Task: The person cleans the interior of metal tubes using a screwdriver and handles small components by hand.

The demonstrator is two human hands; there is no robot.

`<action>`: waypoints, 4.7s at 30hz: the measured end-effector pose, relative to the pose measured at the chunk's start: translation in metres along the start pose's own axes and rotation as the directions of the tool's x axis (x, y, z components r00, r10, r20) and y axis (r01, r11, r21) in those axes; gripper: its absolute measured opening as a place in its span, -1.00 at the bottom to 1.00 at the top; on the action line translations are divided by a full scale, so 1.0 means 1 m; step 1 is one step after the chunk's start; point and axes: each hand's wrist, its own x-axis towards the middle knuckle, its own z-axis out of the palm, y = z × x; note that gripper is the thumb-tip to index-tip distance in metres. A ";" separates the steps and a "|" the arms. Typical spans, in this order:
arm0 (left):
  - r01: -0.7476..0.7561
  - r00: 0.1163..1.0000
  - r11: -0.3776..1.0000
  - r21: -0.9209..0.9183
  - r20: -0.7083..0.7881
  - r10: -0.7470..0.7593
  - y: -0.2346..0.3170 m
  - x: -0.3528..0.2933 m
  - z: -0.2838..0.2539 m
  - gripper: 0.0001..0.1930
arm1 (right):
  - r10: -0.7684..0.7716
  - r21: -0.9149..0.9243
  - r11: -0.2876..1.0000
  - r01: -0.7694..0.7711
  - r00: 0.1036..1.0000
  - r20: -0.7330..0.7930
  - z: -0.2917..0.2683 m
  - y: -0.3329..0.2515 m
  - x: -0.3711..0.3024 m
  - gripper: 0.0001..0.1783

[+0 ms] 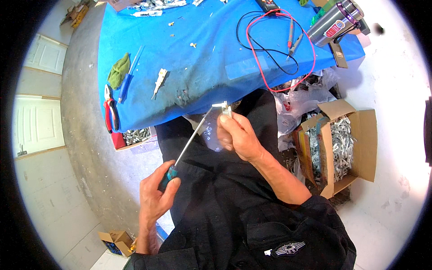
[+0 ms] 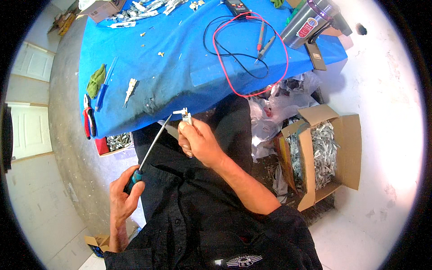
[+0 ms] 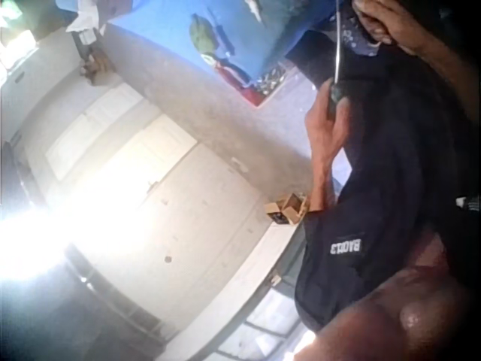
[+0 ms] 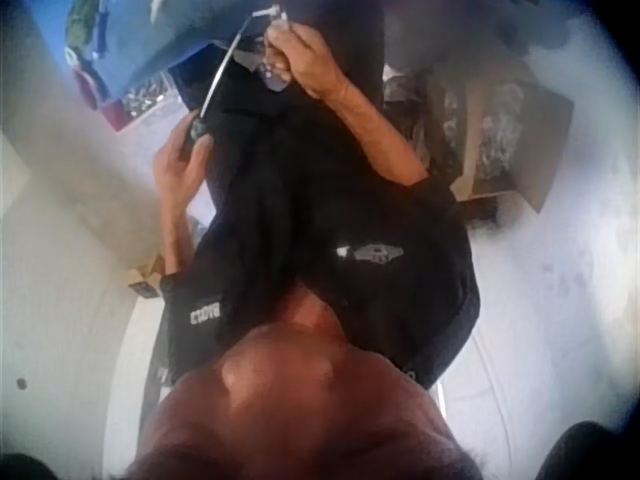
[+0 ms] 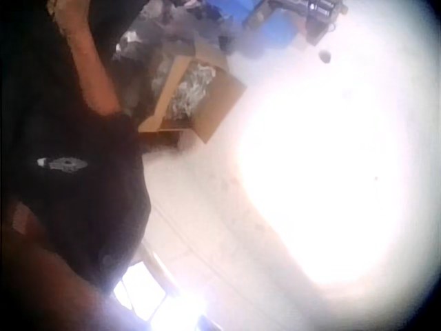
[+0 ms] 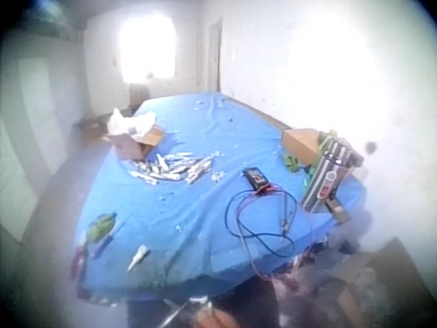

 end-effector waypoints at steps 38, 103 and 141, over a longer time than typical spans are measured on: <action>-0.027 1.000 1.000 0.000 0.014 0.027 -0.003 0.001 -0.004 -0.57 | 0.140 0.365 0.909 -0.201 0.972 0.187 -0.014 0.003 0.000 -0.65; -0.071 0.856 0.844 0.531 -0.402 0.325 -0.017 0.203 -0.010 -0.68 | -0.336 -0.446 0.867 0.222 0.922 -0.194 -0.012 0.023 -0.014 -0.71; -0.108 0.976 0.557 -0.824 -0.195 -0.099 -0.021 0.087 -0.083 -0.37 | -0.379 -0.284 0.906 0.313 0.899 -0.217 -0.013 -0.038 -0.040 -0.71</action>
